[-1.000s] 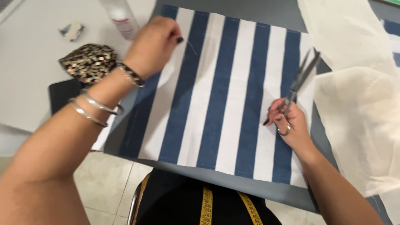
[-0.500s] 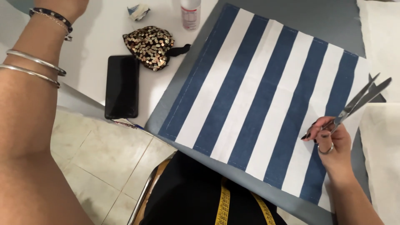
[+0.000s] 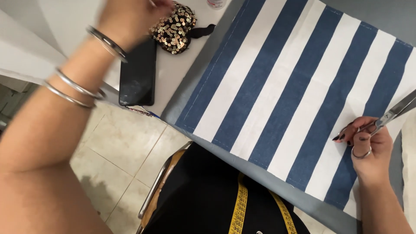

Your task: The person uses scissors to cut a piece of white fabric and then a piece of blue and white striped fabric on a table. They also handle a smartphone and arrange the cut fabric pieces.

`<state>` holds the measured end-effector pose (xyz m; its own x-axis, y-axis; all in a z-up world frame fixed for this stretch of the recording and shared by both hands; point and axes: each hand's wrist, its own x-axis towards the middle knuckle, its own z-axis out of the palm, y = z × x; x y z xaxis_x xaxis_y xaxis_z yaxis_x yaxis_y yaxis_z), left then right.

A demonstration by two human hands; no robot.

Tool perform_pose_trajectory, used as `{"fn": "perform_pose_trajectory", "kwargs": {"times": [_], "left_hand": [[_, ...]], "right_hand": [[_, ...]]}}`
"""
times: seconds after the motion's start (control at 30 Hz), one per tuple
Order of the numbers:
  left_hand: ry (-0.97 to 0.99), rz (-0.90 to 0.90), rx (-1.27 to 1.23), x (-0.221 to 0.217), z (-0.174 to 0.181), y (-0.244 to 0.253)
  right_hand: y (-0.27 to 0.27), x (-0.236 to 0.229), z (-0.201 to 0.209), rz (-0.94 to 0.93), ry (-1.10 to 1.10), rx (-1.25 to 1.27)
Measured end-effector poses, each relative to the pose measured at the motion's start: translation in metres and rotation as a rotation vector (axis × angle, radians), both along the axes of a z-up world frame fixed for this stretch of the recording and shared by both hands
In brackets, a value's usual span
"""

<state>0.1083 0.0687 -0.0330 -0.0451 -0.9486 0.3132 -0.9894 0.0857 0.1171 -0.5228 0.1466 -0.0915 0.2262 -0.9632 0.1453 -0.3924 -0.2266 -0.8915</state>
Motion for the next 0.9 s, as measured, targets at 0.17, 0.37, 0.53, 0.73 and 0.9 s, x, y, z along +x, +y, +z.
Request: {"fn": "perform_pose_trajectory", "kwargs": {"times": [0.17, 0.37, 0.53, 0.73, 0.9], "left_hand": [[0.268, -0.348, 0.224, -0.117, 0.021, 0.033], [0.329, -0.304, 0.254, -0.127, -0.04, -0.004], [0.384, -0.254, 0.307, -0.134, -0.052, -0.015], [0.213, -0.183, 0.257, -0.147, -0.061, -0.005], [-0.013, -0.181, 0.123, -0.132, -0.038, -0.009]], "right_hand": [[0.001, -0.001, -0.001, 0.007, -0.046, 0.04], [0.005, 0.009, 0.01, -0.024, -0.083, 0.07], [0.004, 0.007, 0.012, -0.046, -0.006, 0.074], [0.002, 0.0, 0.004, -0.029, 0.012, 0.083], [0.0, -0.001, 0.005, -0.015, -0.005, 0.093]]}}
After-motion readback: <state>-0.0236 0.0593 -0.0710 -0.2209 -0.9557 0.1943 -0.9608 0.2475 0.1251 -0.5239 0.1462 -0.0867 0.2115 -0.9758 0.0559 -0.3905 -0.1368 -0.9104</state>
